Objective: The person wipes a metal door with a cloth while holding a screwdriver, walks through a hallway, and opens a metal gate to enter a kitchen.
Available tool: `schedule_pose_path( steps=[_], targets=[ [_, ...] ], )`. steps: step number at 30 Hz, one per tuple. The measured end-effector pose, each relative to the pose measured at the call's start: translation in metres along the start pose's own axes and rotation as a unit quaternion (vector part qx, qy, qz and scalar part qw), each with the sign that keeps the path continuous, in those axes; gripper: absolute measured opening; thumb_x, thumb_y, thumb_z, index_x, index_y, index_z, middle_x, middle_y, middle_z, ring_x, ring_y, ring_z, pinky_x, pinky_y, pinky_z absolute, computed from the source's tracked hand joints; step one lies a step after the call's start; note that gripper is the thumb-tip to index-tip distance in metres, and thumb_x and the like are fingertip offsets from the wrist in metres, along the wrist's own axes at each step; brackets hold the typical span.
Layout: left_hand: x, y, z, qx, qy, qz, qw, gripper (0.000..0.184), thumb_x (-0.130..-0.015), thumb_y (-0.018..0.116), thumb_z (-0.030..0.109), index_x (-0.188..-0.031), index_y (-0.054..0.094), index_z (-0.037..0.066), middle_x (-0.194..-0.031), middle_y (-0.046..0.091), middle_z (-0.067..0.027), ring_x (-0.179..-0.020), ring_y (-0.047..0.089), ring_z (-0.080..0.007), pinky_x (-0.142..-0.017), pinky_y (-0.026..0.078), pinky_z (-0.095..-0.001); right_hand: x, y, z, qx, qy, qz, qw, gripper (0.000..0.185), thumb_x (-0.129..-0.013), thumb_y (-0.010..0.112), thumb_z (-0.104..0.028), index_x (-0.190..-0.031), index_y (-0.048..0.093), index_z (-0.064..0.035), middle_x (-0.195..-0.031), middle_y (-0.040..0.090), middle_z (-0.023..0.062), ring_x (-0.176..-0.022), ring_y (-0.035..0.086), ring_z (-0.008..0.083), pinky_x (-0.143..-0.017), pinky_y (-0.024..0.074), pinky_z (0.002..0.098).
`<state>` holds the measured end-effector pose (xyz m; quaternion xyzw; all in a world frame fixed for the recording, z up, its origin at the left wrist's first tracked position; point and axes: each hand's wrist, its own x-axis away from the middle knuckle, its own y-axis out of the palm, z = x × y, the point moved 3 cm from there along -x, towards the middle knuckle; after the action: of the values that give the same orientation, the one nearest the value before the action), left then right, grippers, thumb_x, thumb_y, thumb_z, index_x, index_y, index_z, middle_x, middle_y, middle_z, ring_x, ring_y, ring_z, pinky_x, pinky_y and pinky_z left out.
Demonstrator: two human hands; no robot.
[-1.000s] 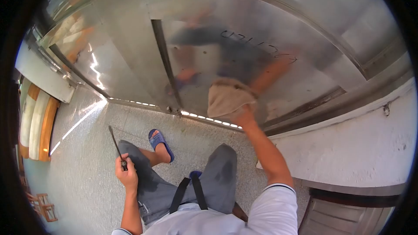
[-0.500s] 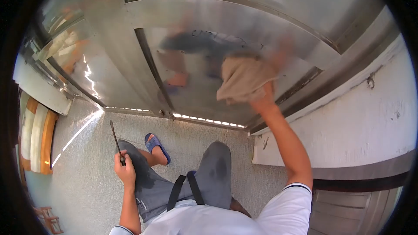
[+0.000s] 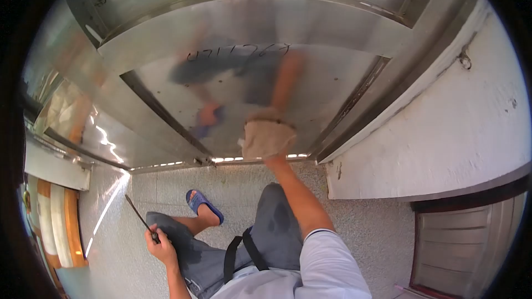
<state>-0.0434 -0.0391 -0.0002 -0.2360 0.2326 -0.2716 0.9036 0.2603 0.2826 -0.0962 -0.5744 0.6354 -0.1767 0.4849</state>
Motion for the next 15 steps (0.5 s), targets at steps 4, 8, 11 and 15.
schedule_pose_path(
  steps=[4, 8, 11, 15],
  targets=[
    [-0.003, -0.001, 0.003, 0.012, -0.027, -0.004, 1.0, 0.013, -0.082, 0.052, 0.001, -0.094, 0.056, -0.003, -0.084, 0.059, -0.0107, -0.074, 0.056, -0.0178, -0.068, 0.044, -0.0284, 0.01, -0.019, -0.013, 0.073, -0.12, -0.095, 0.985, 0.045, -0.079, 0.059, -0.028, -0.12, 0.049, -0.0099, -0.12, 0.051, 0.0147, -0.114, 0.046, 0.0309, -0.098, 0.0336, 0.0447],
    [-0.004, 0.007, -0.001, -0.008, 0.076, 0.023, 0.997, 0.009, -0.087, 0.051, 0.002, -0.094, 0.055, 0.0, -0.07, 0.051, -0.0012, -0.056, 0.045, -0.0058, -0.05, 0.036, -0.0205, 0.016, -0.038, -0.013, 0.001, -0.111, 0.049, 0.993, 0.032, -0.08, 0.058, -0.022, -0.109, 0.055, -0.0101, -0.104, 0.059, 0.0107, -0.095, 0.056, 0.0277, -0.079, 0.0444, 0.0439],
    [-0.005, 0.011, 0.02, -0.005, 0.1, 0.023, 0.995, 0.01, -0.085, 0.052, 0.002, -0.093, 0.056, 0.0, -0.073, 0.053, -0.002, -0.06, 0.048, -0.0076, -0.055, 0.039, -0.0218, 0.015, -0.04, 0.006, -0.289, 0.035, 0.04, 0.956, 0.026, -0.082, 0.057, -0.022, -0.106, 0.056, -0.0112, -0.101, 0.06, 0.0073, -0.089, 0.057, 0.0219, -0.066, 0.0475, 0.0398],
    [-0.005, 0.012, 0.048, 0.027, 0.097, 0.017, 0.995, 0.009, -0.083, 0.053, 0.002, -0.091, 0.058, 0.001, -0.073, 0.056, -0.0027, -0.063, 0.051, -0.009, -0.059, 0.041, -0.023, 0.01, -0.081, 0.002, -0.929, 0.147, -0.115, 0.32, 0.03, -0.086, 0.052, -0.033, -0.107, 0.055, -0.0118, -0.097, 0.06, 0.0039, -0.086, 0.056, 0.018, -0.054, 0.0473, 0.0331]
  ],
)
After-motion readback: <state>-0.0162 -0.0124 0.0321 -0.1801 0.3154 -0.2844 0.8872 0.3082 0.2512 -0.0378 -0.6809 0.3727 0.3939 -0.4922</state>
